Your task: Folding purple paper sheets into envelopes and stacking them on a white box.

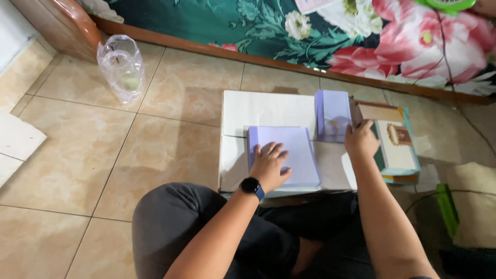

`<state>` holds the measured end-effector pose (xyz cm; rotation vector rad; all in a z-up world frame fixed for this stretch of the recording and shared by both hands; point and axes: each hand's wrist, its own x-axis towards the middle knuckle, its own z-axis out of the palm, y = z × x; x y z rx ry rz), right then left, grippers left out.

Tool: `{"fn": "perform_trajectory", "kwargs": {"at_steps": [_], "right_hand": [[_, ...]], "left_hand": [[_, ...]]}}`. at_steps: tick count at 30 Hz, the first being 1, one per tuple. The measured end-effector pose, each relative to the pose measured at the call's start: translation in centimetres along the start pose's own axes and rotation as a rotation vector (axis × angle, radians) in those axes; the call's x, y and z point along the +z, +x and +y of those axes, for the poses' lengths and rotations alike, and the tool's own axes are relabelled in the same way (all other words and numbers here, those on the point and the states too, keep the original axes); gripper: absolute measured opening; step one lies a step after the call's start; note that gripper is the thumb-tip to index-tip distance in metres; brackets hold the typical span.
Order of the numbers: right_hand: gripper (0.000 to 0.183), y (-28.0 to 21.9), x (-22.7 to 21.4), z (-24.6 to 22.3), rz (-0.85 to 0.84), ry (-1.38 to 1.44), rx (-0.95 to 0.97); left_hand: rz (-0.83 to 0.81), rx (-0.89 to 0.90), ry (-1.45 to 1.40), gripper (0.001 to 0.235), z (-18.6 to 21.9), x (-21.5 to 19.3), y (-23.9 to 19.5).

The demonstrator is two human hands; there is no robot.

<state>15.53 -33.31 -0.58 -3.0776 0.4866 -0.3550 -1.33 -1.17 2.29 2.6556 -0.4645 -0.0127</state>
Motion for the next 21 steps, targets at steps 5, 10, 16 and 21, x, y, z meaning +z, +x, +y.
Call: {"fn": "perform_trajectory", "kwargs": {"at_steps": [5, 10, 16, 21], "right_hand": [[0.067, -11.2, 0.9, -0.8, 0.204, -0.057, -0.301], [0.071, -19.5, -7.0, -5.8, -0.365, 0.164, -0.257], [0.068, -21.6, -12.6, -8.1, -0.313, 0.217, -0.331], [0.053, -24.9, -16.1, -10.5, -0.347, 0.726, -0.473]], "left_hand": [[-0.1, -0.002, 0.011, 0.068, 0.1, -1.9, -0.4], [-0.063, 0.018, 0.068, 0.069, 0.6, -2.4, -1.1], [-0.13, -0.027, -0.011, 0.07, 1.0, -3.9, -1.1], [0.38, 0.02, -0.306, 0.046, -2.4, 2.4, 1.0]]}}
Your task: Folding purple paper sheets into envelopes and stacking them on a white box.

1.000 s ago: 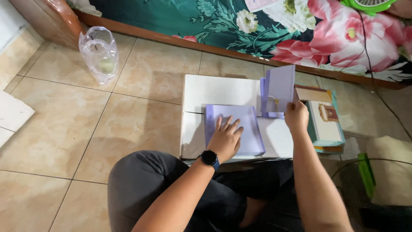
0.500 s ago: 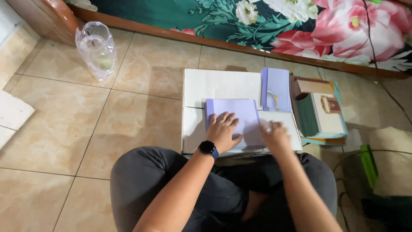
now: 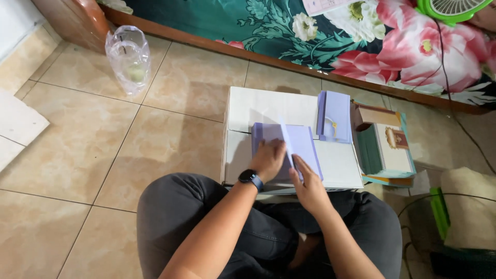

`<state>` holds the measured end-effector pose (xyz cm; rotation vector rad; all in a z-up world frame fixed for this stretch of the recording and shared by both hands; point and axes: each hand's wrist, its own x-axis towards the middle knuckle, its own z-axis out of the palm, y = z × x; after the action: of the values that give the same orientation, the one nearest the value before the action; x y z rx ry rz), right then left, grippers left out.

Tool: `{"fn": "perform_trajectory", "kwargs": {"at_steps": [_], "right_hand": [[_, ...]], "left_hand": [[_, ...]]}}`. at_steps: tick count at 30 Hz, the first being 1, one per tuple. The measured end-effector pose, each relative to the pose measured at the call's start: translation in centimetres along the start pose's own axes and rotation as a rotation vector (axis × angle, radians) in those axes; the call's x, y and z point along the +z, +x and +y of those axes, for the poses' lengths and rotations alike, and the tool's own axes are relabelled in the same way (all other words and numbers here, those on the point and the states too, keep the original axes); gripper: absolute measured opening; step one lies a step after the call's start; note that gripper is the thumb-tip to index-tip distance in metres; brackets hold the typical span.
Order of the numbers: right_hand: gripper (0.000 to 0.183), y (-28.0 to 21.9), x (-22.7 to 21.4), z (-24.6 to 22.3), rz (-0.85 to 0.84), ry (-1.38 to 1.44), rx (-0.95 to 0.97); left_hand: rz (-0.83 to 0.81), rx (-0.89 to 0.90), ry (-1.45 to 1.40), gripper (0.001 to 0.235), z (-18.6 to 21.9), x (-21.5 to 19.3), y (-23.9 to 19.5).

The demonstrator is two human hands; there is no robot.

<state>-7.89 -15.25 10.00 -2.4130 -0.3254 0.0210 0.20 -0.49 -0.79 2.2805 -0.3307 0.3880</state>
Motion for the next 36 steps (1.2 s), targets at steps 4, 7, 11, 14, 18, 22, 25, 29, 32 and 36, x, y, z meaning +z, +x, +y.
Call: {"fn": "perform_trajectory", "kwargs": {"at_steps": [4, 7, 11, 14, 18, 22, 25, 29, 32, 36], "right_hand": [[0.052, -0.1, 0.7, -0.5, -0.049, -0.195, -0.078], [0.051, -0.2, 0.7, -0.8, -0.084, -0.23, -0.079], [0.046, -0.1, 1.4, 0.5, -0.058, -0.282, -0.131], [0.04, 0.0, 2.0, 2.3, -0.023, -0.408, -0.25], [0.037, 0.9, 2.6, 4.5, -0.036, -0.475, -0.305], [0.041, 4.4, 2.4, 4.8, -0.139, -0.486, -0.284], [0.035, 10.2, 4.8, 9.1, -0.123, -0.77, -0.651], [0.065, 14.7, 6.8, 12.9, -0.142, -0.784, -0.422], [0.067, 11.6, 6.0, 12.1, -0.217, -0.843, -0.381], [0.068, 2.7, 3.1, 7.3, -0.193, -0.727, -0.421]], "left_hand": [[-0.243, -0.352, -0.368, 0.097, 2.0, -4.2, 0.3], [-0.143, -0.43, -0.34, 0.059, 1.3, -3.1, 0.3], [0.124, -0.339, -0.449, 0.046, 2.1, -4.6, 0.5], [0.209, -0.196, -0.273, 0.078, 1.8, -5.4, 1.3], [0.111, 0.082, 0.41, 0.057, -0.4, -0.8, 0.5], [-0.124, -0.079, 0.433, 0.056, -1.2, 1.4, -0.3], [-0.196, -0.115, 0.46, 0.053, -0.7, 0.9, -0.3], [-0.221, -0.139, 0.512, 0.056, -1.1, 1.2, -0.1], [-0.272, -0.195, 0.493, 0.058, -0.4, 0.4, 0.0], [-0.271, -0.227, 0.462, 0.059, -0.1, 0.1, 0.0]]}}
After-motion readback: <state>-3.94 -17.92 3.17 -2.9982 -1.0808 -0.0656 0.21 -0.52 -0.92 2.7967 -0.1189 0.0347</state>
